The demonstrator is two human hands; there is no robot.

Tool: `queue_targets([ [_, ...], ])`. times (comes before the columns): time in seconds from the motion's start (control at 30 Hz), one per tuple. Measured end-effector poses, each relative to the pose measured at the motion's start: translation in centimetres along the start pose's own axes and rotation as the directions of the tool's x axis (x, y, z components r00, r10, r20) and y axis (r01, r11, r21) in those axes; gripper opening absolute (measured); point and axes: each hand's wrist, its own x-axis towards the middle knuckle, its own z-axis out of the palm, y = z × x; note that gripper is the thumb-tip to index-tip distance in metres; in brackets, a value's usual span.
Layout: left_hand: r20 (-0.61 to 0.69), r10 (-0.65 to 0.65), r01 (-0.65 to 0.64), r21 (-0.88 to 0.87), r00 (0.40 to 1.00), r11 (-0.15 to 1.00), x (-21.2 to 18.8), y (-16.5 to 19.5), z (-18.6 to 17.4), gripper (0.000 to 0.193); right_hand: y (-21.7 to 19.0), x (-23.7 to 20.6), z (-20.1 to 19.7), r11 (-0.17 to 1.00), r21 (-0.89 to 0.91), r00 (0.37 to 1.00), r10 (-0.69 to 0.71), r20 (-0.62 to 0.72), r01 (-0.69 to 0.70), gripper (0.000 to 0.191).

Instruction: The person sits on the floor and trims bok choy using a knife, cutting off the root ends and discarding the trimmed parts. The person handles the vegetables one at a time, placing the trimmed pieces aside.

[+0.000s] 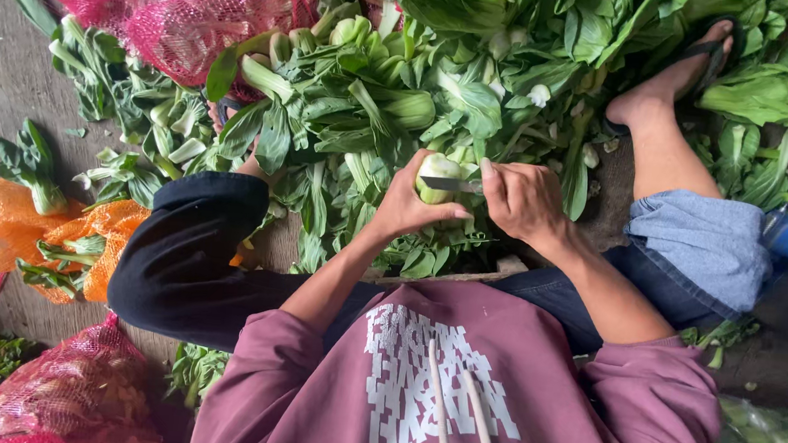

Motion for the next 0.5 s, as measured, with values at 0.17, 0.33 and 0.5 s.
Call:
queue_targets([
  [0.17, -0.008, -0.056, 0.055, -0.074, 0.998, 0.996, -0.5, -0.8, 0.3, 0.054, -0.3, -0.4, 0.4, 0.999, -0.041, 1.000, 0.020, -0.020, -0.021, 0.042],
  [0.33, 0.013, -0.051, 0.051, -0.016, 0.999, 0.999, -0.1, -0.6, -0.2, 0.052, 0.6, -1.2, 1.9, 0.998, -0.019, 0.998, 0.056, 0.038, -0.055, 0.047],
  [0.5, 0.031, -0.006, 0.002, 0.115, 0.999, 0.993, -0.5, -1.3, -0.3, 0.057, 5.1, -1.6, 3.5, 0.945, -0.176, 0.925, 0.311, 0.216, -0.277, 0.062],
])
